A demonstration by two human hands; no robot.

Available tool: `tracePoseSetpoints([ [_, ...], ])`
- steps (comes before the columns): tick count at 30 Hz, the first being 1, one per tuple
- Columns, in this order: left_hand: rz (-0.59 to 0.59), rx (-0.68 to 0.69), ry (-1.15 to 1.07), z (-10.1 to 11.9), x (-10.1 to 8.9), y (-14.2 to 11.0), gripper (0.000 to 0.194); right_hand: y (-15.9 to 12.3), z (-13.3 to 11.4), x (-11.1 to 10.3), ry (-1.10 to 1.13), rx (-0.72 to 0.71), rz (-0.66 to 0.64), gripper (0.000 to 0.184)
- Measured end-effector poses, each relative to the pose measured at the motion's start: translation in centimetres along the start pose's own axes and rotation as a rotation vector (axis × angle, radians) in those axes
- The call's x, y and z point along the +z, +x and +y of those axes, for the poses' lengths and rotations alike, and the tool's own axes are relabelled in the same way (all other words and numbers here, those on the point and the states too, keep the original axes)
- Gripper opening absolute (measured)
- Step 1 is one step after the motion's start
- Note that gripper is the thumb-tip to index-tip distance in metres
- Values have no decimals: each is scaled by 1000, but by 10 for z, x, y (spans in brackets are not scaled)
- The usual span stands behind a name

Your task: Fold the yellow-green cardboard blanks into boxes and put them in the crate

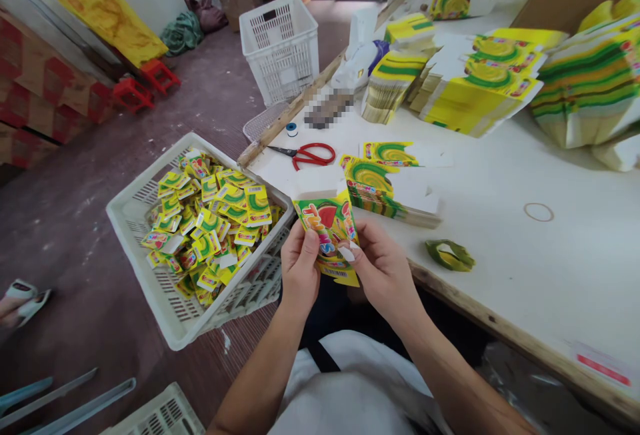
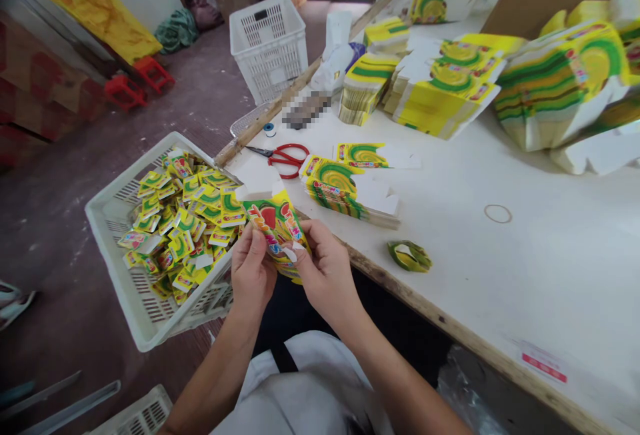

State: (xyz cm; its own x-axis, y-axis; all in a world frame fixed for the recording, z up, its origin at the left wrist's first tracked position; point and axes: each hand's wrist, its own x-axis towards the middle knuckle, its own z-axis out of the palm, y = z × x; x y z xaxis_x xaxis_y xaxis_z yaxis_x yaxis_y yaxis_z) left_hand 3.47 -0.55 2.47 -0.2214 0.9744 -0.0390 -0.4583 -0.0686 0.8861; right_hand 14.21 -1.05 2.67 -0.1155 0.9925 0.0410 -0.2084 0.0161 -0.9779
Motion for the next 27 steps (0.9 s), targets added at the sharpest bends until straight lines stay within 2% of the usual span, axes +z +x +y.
tracePoseSetpoints([
  [14, -20, -44, -7, -2, -1, -2, 29, 1, -3, 0, 23, -5, 19, 12],
  [27, -33, -8, 75, -5, -4, -1, 30, -2, 1, 0, 59, 15, 11, 17],
])
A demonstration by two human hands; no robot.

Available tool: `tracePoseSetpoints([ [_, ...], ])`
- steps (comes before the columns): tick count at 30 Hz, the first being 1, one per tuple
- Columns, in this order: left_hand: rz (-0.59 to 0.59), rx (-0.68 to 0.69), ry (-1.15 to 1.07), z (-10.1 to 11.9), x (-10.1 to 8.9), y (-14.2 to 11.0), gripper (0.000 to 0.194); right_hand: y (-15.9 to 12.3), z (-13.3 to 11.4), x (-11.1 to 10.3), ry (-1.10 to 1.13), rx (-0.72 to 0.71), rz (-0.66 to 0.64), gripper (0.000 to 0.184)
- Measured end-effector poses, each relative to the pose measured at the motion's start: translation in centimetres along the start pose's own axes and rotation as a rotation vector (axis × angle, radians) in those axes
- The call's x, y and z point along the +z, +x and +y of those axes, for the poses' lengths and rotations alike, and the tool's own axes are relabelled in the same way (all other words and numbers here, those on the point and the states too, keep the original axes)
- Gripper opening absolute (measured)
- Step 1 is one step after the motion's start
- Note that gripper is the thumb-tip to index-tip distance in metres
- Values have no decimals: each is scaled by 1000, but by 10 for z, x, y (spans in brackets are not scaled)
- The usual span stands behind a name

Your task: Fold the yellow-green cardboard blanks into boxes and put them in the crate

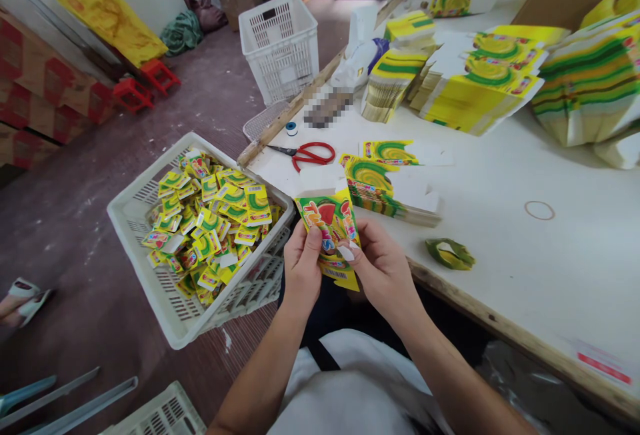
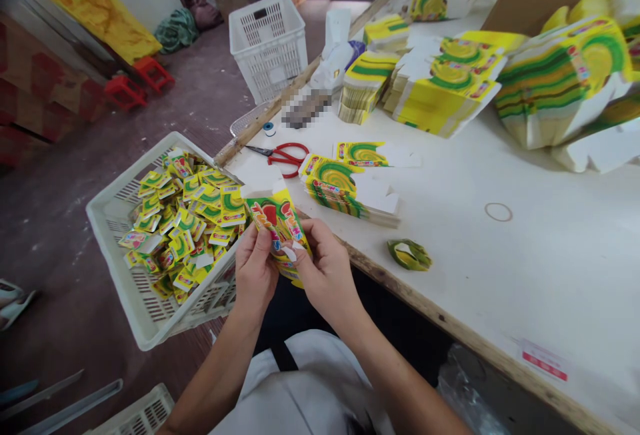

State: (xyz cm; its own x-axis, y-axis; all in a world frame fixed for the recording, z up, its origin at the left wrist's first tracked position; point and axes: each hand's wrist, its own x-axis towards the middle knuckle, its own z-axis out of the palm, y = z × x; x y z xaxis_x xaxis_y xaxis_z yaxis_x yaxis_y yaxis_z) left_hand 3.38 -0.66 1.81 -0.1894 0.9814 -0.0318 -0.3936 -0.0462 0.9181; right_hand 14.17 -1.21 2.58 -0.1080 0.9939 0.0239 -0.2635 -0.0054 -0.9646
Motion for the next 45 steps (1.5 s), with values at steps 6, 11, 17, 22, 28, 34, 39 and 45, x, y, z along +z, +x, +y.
tracePoseSetpoints([
  [6, -95, 17, -63, 3, 1, -1, 37, 3, -6, -6, 21, -19, 7, 20],
  [11, -153, -33, -107, 6, 0, 0, 33, 4, -7, -10, 47, -25, 1, 21],
  [17, -188, -41, -108, 11, 0, 0, 29, 2, -6, -9, -4, -70, 10, 18],
  [22, -80, 43, -42, 5, -1, -1, 27, -1, -2, -8, -36, -80, 9, 14],
  [28, -58, 32, 54, 5, -7, -1, 28, 1, 4, -15, -108, -25, -26, 19],
  [34, 95, 15, 41, 9, -5, 4, 30, 1, 10, -20, -311, 8, -105, 20],
  [39, 5, -62, 8, 31, -21, 20, 58, 3, -21, -34, -683, -338, -46, 27],
  [45, -435, -68, 470, 63, -41, 24, 87, 6, -40, -36, -1106, -839, -148, 30],
])
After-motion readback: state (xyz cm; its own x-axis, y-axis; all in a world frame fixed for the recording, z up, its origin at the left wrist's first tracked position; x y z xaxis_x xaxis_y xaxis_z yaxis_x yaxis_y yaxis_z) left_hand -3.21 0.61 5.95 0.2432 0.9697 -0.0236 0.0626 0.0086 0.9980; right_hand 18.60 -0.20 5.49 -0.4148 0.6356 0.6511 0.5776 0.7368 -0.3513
